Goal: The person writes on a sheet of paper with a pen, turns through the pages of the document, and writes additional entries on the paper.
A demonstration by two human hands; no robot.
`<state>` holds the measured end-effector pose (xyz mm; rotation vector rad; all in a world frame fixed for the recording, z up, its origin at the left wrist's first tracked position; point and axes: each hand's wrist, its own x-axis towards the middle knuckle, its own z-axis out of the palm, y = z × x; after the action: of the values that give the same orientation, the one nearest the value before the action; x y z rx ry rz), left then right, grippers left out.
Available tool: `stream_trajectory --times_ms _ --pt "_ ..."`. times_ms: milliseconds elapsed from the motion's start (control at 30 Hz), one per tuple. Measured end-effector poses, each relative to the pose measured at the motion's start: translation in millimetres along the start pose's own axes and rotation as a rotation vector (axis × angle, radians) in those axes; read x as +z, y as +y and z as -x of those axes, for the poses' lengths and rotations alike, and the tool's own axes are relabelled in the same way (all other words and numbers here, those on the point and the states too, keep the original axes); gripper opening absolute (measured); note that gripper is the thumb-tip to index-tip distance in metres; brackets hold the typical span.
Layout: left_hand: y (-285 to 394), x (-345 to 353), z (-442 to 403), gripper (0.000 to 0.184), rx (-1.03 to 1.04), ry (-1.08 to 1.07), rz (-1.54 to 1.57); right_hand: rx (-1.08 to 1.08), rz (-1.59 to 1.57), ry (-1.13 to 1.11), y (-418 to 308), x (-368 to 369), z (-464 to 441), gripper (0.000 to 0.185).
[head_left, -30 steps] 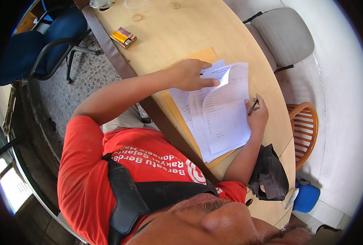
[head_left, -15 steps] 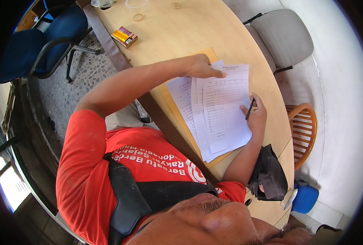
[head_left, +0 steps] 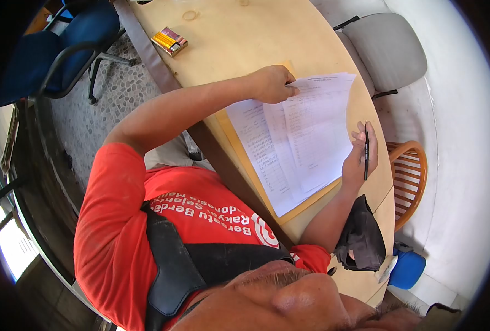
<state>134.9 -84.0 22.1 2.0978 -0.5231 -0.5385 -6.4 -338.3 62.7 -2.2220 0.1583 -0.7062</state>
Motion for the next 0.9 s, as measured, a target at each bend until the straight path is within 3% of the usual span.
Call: stream_trajectory --times_ms 300,400,633,900 --pt "-4.0 -0.5 1.7 0.041 -0.034 -0.051 0.040 -0.017 -0.252 -0.178 -12.4 13.3 23.8 0.034" --pt "-4.4 -1.1 1.9 0.041 -0.024 -0.042 0.033 -0.016 -0.403 -0.237 -15.7 26.1 31.1 0.021" --pt "-7.6 -1.7 4.4 0.043 -0.032 -0.047 0.125 0.018 -0.388 -0.411 -15.5 56.6 55.3 0.018" --pt "2.6 -5.2 7.6 0.039 -0.034 -0.068 -0.073 0.041 -0.470 -0.435 -18.3 56.0 57.3 0.019"
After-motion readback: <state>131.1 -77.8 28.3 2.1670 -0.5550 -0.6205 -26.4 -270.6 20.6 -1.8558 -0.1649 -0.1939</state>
